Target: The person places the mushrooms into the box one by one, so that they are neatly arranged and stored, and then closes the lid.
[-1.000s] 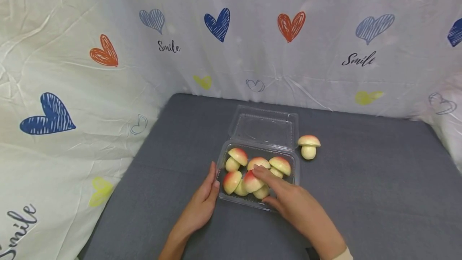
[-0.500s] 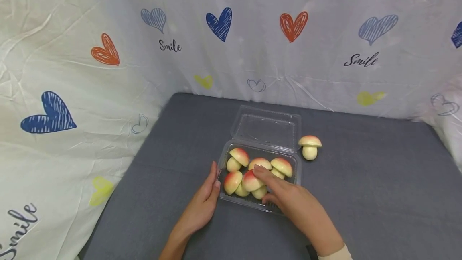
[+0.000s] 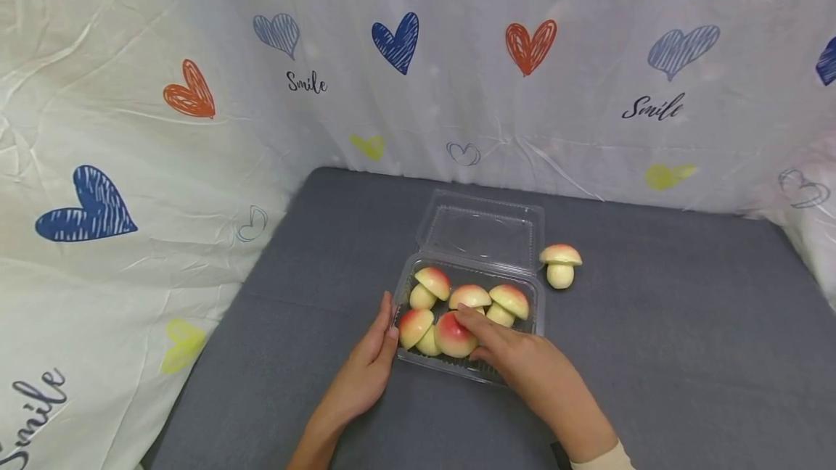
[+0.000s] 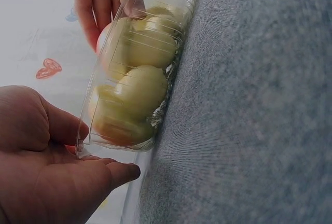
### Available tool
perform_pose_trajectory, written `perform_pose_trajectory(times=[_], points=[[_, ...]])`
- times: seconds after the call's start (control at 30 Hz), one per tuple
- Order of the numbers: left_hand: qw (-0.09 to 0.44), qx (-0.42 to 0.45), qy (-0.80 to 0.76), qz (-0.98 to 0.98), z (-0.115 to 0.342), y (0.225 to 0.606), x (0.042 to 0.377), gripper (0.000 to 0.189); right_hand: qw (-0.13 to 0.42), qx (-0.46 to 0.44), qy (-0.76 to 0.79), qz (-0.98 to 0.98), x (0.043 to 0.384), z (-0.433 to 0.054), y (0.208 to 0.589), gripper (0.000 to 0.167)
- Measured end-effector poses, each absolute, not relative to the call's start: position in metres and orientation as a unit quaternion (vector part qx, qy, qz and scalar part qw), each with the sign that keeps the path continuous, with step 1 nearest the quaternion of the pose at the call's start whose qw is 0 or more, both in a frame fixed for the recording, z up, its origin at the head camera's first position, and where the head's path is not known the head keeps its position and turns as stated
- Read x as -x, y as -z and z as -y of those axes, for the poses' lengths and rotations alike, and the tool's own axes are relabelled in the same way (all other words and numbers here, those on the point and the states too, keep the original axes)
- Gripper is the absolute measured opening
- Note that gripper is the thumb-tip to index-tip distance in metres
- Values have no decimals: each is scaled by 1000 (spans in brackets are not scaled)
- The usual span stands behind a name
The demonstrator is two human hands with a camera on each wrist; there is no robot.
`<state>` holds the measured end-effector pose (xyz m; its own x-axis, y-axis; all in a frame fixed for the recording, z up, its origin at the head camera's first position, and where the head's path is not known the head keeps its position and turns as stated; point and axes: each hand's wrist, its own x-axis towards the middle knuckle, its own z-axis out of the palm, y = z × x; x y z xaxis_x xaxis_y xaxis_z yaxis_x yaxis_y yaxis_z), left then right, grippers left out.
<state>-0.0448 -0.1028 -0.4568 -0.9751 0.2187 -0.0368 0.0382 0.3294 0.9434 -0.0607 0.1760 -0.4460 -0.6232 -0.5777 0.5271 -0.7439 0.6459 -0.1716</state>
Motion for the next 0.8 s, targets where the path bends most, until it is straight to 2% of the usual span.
perform_pose_trajectory(times=[0.4,0.63,0.8], points=[[82,-80,-576,-810,103,458,44,66,212,-373,-204,880,60,-175,442,58],[84,-81,-577,-809,103,458,44,67,191,-361,-198,891,58,-177,442,74],[84,-81,-578,-807,103,458,44,66,194,-362,-203,889,58,-179,440,69]])
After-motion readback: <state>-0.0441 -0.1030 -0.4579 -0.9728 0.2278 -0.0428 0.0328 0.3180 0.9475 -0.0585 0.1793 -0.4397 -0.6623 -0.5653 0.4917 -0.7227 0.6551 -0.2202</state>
